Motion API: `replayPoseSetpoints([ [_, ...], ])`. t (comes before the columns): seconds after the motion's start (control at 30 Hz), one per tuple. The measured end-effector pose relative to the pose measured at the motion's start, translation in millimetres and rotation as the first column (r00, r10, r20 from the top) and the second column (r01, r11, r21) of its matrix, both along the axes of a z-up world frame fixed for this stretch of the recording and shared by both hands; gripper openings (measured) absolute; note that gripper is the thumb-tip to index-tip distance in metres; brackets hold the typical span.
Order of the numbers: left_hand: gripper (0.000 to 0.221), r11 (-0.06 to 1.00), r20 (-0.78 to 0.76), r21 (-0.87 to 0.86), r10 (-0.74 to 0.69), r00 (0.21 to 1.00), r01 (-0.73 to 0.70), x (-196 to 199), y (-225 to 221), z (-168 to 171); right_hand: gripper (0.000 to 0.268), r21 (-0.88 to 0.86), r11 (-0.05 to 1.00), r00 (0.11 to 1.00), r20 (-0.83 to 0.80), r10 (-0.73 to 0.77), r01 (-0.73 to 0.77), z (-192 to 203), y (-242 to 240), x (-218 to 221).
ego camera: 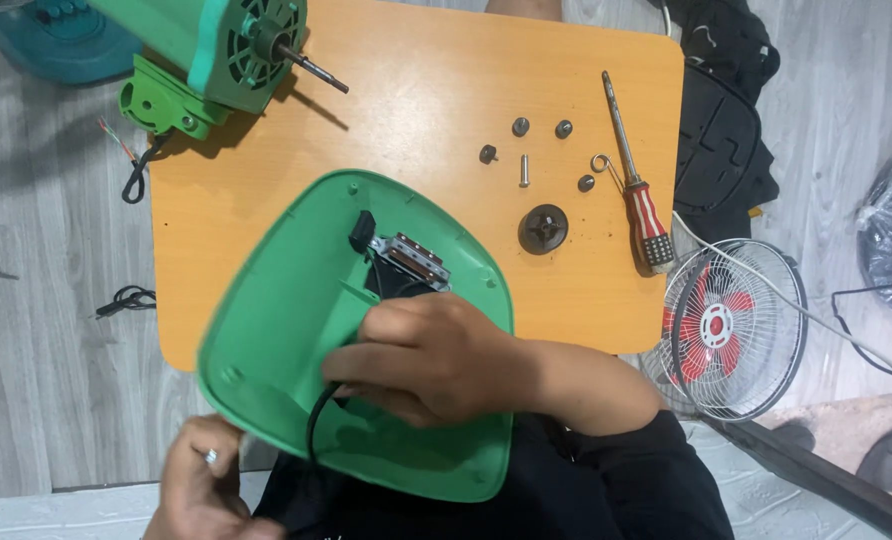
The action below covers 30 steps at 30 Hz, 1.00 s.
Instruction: The person uses a screwdriver to tighten screws on a switch assembly inside a green plastic fan base. They then route the power cord through a hole in the base and attach a black rubber foot pad to the bottom of the base.
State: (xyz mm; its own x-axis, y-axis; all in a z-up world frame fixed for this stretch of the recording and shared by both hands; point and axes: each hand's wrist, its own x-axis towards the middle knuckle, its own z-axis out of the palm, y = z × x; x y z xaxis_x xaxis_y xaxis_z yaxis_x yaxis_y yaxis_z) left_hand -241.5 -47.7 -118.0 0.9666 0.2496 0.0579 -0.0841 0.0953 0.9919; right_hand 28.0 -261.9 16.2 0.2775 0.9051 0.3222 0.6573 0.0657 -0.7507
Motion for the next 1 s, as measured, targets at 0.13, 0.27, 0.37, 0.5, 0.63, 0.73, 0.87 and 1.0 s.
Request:
replayPoseSetpoints([
  [0.13,0.059,0.927,-0.133,0.209,-0.289,0.948,0.312,-0.2,0.5,12.1,0.019,0.078,0.997,0.999,0.026,0.021,-0.023,13.3,4.4,-4.0],
  [0.27,0.044,0.825,-0.270,0.176,-0.484,0.832,0.537,50.7,-15.6,62.6,0.020,0.099,0.993,0.998,0.023,0.059,-0.061,15.8,4.2,-6.0],
  [0.37,0.033,0.888,-0.105,-0.068,-0.459,0.882,0.454,42.2,-14.3,57.3,0.021,0.118,0.992,0.999,-0.025,0.047,-0.044,15.5,-6.6,0.2],
  [0.5,0.036,0.886,-0.100,-0.196,-0.445,0.890,0.421,50.0,-12.7,70.0,0.011,0.135,0.989,0.994,-0.107,-0.039,0.053,16.6,-28.1,2.9],
  [0.63,0.033,0.911,-0.142,0.073,-0.392,0.909,0.405,46.7,6.2,77.3,0.011,0.009,0.988,0.987,-0.046,-0.153,0.154,15.0,-52.7,0.0],
  [0.73,0.025,0.874,-0.289,0.188,-0.387,0.876,0.448,44.8,17.2,86.4,0.012,-0.026,0.981,0.981,-0.033,-0.193,0.192,13.9,-62.3,-4.6],
  [0.87,0.031,0.873,-0.254,0.300,-0.316,0.914,0.385,67.0,12.6,96.8,0.009,-0.057,0.952,0.947,-0.097,-0.306,0.301,-2.6,-67.2,-5.0],
  [1.0,0.034,0.942,-0.153,0.208,-0.236,0.960,0.265,65.8,2.3,81.4,0.012,-0.077,0.950,0.930,-0.194,-0.313,0.303,-14.8,-63.3,0.1],
])
